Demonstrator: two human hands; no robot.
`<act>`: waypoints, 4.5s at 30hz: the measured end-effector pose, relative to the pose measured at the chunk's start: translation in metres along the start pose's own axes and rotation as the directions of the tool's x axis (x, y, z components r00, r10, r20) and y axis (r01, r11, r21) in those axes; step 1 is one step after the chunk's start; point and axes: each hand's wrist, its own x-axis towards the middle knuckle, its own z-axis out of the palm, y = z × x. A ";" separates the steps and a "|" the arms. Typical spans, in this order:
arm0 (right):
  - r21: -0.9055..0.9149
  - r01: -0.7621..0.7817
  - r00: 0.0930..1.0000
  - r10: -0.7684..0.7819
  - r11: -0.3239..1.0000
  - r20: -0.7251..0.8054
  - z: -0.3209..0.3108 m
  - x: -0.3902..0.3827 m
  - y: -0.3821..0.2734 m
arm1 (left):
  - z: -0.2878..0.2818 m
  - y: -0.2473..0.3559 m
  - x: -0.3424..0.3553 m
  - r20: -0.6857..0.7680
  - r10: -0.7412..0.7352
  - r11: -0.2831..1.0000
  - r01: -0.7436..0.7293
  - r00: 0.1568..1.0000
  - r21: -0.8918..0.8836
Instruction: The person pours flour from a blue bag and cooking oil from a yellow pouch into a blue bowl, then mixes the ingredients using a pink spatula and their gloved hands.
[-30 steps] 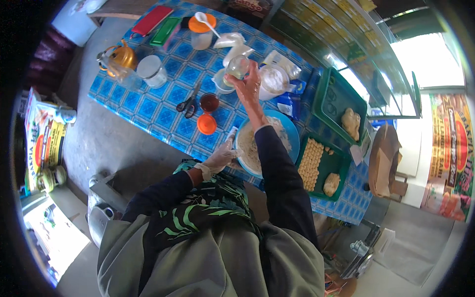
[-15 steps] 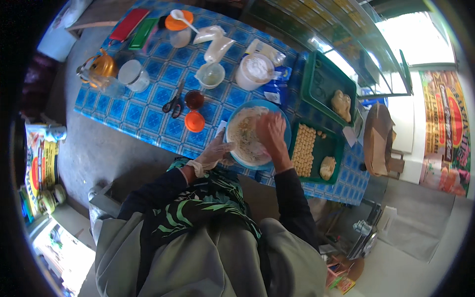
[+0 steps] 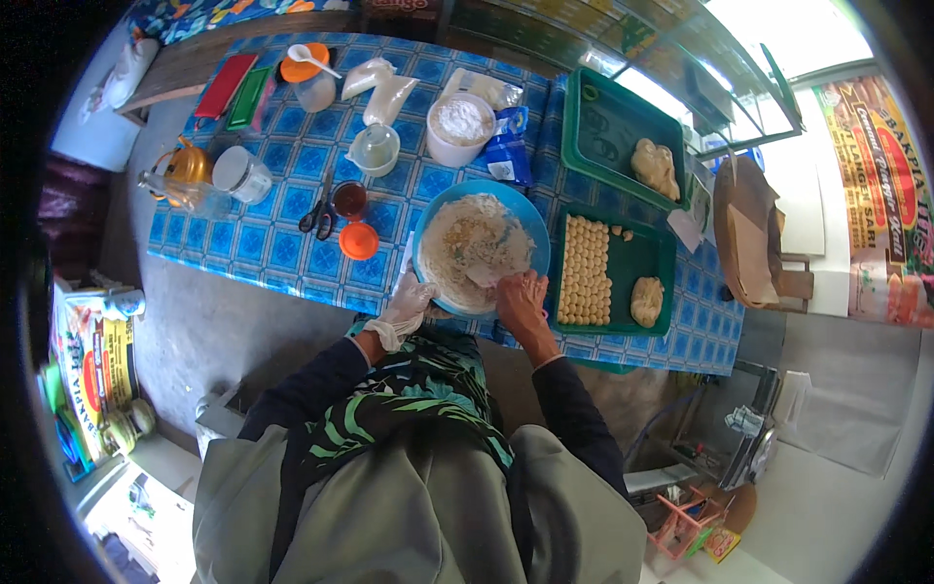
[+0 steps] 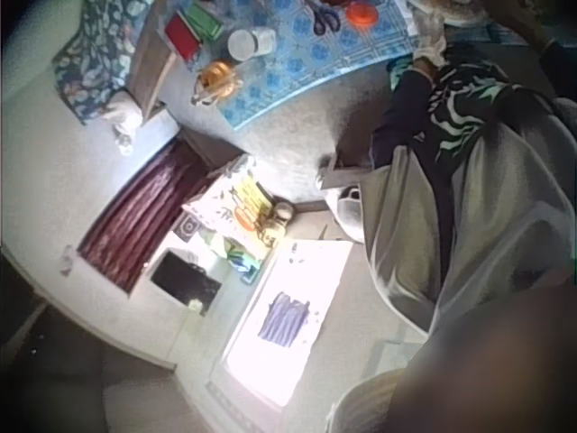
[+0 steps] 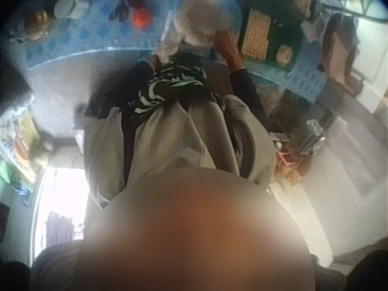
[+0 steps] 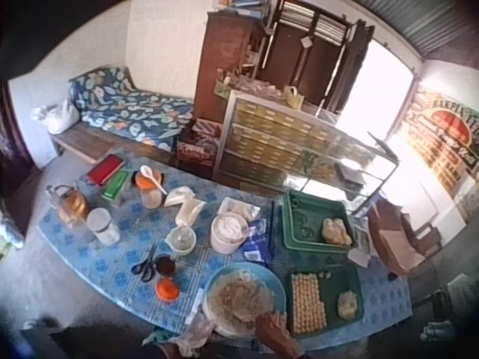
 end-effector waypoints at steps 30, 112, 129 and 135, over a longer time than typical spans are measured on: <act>0.130 0.102 0.908 -0.145 0.986 0.393 0.013 0.121 0.037 | 0.002 0.008 -0.003 0.014 0.003 0.989 -0.005 1.000 0.148; 0.115 -0.305 0.947 0.314 0.945 -0.068 -0.044 -0.018 -0.017 | 0.029 0.040 -0.037 0.040 -0.051 0.959 0.038 0.998 0.280; 0.713 -0.280 0.558 0.495 -0.642 0.666 -0.025 -0.021 -0.052 | 0.075 0.022 -0.026 0.202 -0.188 0.979 0.168 0.961 0.114; 0.757 -0.204 0.454 0.626 -0.620 0.635 -0.027 0.002 -0.079 | 0.070 0.020 -0.021 0.168 0.007 0.989 -0.031 0.986 0.141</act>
